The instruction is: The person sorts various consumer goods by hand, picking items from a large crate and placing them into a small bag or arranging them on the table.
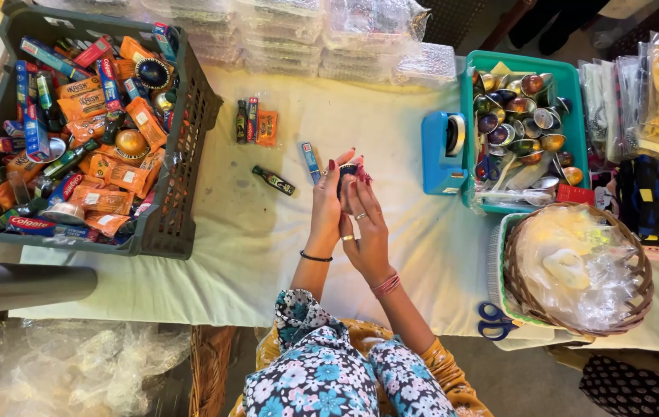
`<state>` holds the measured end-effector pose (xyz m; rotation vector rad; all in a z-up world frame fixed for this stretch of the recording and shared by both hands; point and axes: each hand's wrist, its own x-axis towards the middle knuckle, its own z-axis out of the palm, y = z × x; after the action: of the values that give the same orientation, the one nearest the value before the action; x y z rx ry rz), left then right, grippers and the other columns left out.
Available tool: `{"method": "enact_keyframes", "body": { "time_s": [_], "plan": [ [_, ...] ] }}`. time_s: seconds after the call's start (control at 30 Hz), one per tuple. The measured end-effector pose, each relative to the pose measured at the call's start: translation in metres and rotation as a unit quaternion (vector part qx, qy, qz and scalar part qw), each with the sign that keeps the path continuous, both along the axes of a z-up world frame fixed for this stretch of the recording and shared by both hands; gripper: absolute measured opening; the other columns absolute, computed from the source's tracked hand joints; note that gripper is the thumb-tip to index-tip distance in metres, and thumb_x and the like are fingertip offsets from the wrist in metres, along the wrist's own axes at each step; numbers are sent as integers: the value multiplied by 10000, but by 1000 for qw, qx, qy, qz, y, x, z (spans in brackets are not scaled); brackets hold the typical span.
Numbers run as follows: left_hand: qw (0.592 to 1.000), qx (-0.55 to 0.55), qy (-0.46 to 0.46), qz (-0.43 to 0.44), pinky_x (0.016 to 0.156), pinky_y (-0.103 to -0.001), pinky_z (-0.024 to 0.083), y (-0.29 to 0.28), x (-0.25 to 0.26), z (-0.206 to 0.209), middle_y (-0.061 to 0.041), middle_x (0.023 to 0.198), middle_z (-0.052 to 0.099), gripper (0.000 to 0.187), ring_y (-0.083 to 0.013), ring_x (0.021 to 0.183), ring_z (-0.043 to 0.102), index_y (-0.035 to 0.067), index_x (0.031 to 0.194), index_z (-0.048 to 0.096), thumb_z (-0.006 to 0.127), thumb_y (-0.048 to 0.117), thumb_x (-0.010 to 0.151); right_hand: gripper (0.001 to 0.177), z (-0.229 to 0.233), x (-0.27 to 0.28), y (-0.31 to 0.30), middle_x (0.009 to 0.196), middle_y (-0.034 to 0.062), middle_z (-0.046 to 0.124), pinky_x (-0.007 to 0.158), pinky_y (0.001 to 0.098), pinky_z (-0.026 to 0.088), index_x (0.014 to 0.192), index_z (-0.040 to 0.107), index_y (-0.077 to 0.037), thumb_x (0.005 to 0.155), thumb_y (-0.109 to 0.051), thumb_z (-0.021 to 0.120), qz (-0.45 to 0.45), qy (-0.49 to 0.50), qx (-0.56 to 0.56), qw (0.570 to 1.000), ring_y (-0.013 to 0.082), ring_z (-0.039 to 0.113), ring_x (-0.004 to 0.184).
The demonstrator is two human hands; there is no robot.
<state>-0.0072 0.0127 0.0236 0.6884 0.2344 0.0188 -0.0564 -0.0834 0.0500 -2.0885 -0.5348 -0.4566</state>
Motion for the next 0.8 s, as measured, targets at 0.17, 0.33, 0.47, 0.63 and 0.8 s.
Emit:
{"method": "enact_keyframes", "body": {
  "time_s": [0.17,0.33,0.47,0.63,0.8],
  "plan": [
    [998,2,-26,-51,898,-287,540,-5,11,-33,-72,1139,703,495,-138,1010,658,3,1337,618,454,403,1094,552,-3,16,-5,1458,179,581,1215,457,364,1369,616,-13,833,117,586,22,-44,-30,998,382,465,1434],
    [997,36,-5,-67,891,-255,516,-4,15,-41,5,1171,683,467,-84,1059,630,81,1304,633,460,442,1062,526,1,44,-1,1361,119,665,1164,423,428,1291,669,-60,794,108,631,-6,-38,18,999,315,572,1321],
    [998,-41,12,-56,856,-272,485,2,16,-45,15,1079,646,408,-82,980,589,80,1245,667,521,439,1116,462,-17,40,10,1328,105,677,1123,410,461,1278,675,-72,846,91,679,-37,-28,38,998,299,600,1271],
    [997,-17,54,-43,823,-265,516,6,13,-48,3,1011,698,382,-80,922,645,91,1125,674,522,424,1018,444,-22,44,12,1225,106,699,1053,395,500,1197,698,-88,788,83,681,-26,-43,-5,999,316,616,1190],
    [997,-67,40,-17,832,-253,489,-5,12,-45,17,1013,634,356,-48,896,590,48,1199,674,574,365,1071,322,-24,52,1,1208,150,684,1011,389,526,1241,678,-37,927,33,684,-63,30,93,993,323,664,1157]
  ]
}}
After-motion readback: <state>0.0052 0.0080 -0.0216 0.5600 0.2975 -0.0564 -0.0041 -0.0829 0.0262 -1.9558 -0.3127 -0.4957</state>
